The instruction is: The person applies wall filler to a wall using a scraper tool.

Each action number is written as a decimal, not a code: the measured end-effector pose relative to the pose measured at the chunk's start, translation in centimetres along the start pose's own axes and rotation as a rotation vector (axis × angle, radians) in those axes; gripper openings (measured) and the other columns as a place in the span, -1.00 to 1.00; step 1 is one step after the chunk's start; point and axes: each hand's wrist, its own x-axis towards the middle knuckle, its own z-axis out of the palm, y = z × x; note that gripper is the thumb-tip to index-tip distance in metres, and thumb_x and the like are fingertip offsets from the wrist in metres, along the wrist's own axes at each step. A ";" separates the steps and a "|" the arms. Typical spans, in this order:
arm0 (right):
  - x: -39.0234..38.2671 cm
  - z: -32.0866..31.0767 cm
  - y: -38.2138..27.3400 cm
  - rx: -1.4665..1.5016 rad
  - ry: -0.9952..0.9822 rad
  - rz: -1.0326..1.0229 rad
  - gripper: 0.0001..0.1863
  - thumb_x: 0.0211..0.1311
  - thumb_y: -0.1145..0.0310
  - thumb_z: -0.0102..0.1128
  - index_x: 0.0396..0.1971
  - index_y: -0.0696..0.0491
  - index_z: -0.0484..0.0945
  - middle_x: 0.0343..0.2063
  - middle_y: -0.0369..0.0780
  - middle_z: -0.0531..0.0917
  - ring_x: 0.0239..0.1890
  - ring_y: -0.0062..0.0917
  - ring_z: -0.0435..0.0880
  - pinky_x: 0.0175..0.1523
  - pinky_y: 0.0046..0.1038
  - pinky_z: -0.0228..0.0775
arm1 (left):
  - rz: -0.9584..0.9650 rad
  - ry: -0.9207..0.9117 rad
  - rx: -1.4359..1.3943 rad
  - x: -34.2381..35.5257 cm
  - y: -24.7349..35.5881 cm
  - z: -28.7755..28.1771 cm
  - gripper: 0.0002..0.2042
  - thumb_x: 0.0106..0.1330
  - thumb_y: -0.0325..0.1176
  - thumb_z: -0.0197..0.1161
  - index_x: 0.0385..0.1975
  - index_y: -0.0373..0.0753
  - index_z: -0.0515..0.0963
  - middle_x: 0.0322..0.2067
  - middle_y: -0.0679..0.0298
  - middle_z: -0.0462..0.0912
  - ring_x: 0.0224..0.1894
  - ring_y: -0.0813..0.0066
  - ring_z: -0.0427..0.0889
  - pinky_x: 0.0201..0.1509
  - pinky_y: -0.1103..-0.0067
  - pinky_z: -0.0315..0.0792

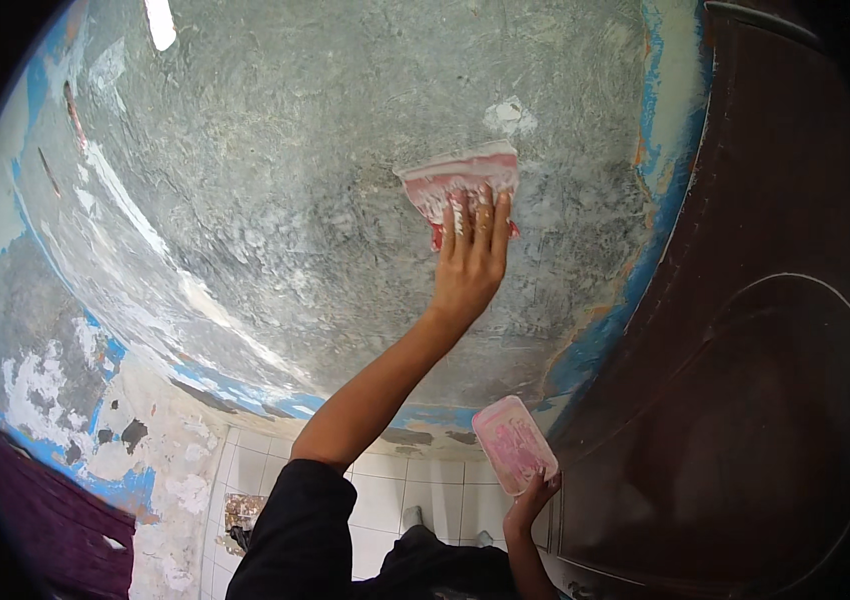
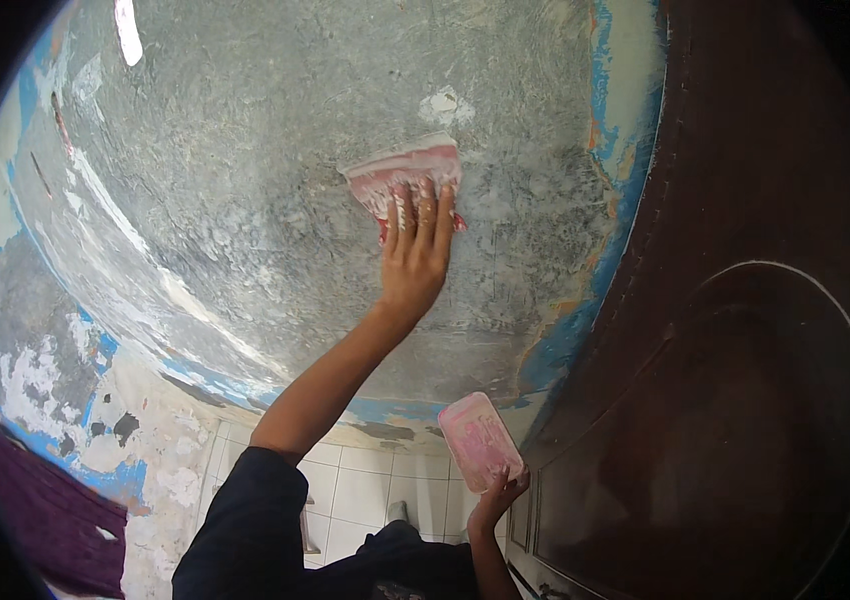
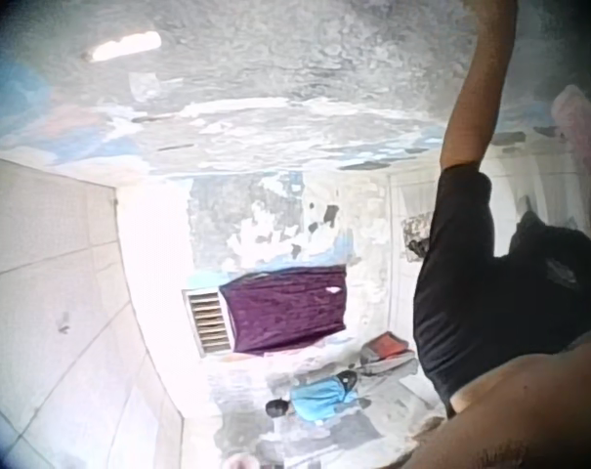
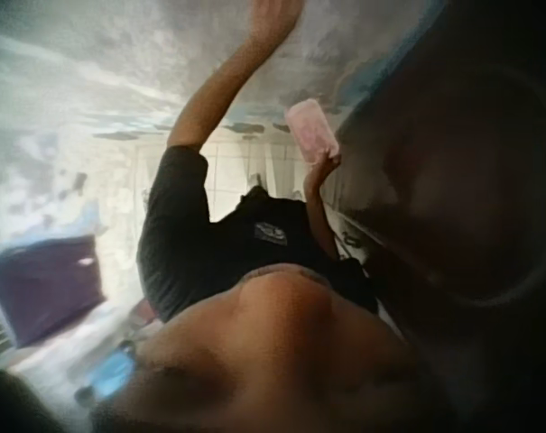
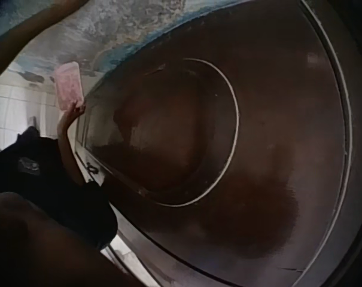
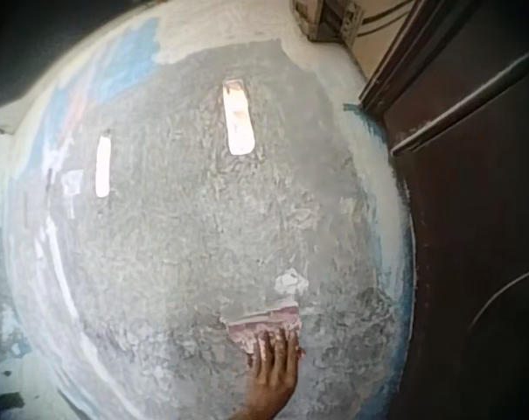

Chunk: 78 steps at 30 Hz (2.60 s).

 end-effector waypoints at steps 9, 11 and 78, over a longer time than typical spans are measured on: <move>-0.2 -1.5 0.7 -0.053 0.023 -0.030 -0.35 0.52 0.13 0.06 0.40 0.14 0.07 0.28 -0.01 0.27 0.32 -0.26 0.34 0.40 -0.19 0.23 | 0.008 -0.171 -0.296 -2.9 1.7 -6.7 -0.45 0.28 -0.56 0.16 0.34 -0.31 0.41 0.29 -0.08 0.48 0.34 -0.13 0.44 0.34 0.17 0.40; 0.1 -1.7 0.9 -0.075 0.024 -0.048 -0.35 0.52 0.14 0.06 0.40 0.14 0.07 0.28 -0.02 0.26 0.32 -0.26 0.34 0.40 -0.20 0.23 | -0.037 -0.064 -0.311 -1.1 0.6 -7.9 -0.44 0.30 -0.52 0.15 0.36 -0.32 0.38 0.29 -0.10 0.46 0.36 -0.15 0.42 0.36 0.15 0.36; 0.2 -1.0 2.0 0.056 -0.044 0.079 -0.38 0.44 0.24 0.05 0.36 0.18 0.12 0.24 -0.03 0.27 0.33 -0.23 0.31 0.42 -0.18 0.16 | -0.209 -0.163 -0.288 -9.1 -5.5 -8.8 -0.42 0.18 -0.72 0.11 0.28 -0.33 0.46 0.25 -0.03 0.53 0.37 0.04 0.44 0.39 0.24 0.37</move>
